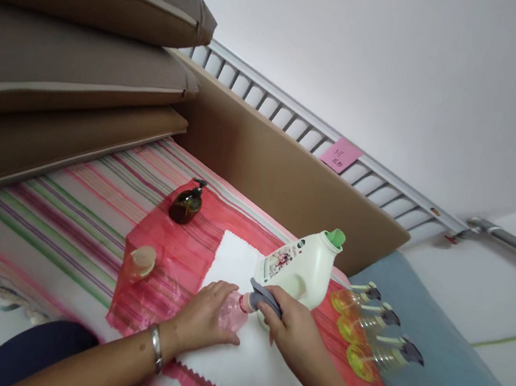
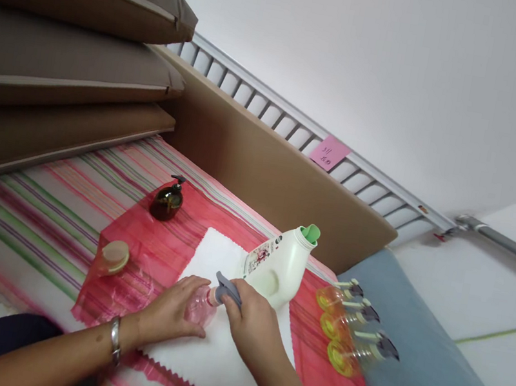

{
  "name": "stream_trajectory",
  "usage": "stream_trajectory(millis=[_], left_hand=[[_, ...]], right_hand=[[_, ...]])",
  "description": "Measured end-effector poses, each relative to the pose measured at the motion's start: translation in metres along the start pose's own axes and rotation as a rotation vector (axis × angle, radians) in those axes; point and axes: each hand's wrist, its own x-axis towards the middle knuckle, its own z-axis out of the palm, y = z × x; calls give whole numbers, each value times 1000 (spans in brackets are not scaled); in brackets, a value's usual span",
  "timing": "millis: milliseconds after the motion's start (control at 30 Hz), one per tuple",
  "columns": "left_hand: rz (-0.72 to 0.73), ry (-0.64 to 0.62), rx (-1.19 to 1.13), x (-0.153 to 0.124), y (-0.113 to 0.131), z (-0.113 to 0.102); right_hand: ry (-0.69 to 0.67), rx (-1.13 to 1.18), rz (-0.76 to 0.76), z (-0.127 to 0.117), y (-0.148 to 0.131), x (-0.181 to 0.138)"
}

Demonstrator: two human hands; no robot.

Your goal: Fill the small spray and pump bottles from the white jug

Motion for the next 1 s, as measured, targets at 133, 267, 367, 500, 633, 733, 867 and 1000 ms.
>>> stream_trajectory(millis=[133, 267, 367, 500, 633, 733, 867, 1000], left_hand=[[-2, -8, 1, 0, 0, 0], [9, -6, 0, 0, -1, -1], [4, -8, -3, -1, 0, -1], [-11, -8, 2, 0, 1, 0], [-19, -3, 16, 1, 0, 1], [-18, -6, 18, 2, 0, 1], [-4, -13, 11, 1, 0, 0], [-3, -17, 11, 0, -2, 1]], right_hand=[[-28, -61, 34, -6, -6, 4], [-52, -72, 34, -10, -10, 8], [-67, -25, 23, -10, -10, 11], [-71, 10, 16, -7, -8, 12], [-88, 49, 22, -8, -7, 11], [-96, 69, 32, -11, -6, 11], [-108, 103, 55, -12, -4, 12], [-138, 114, 74, -10, -4, 12]])
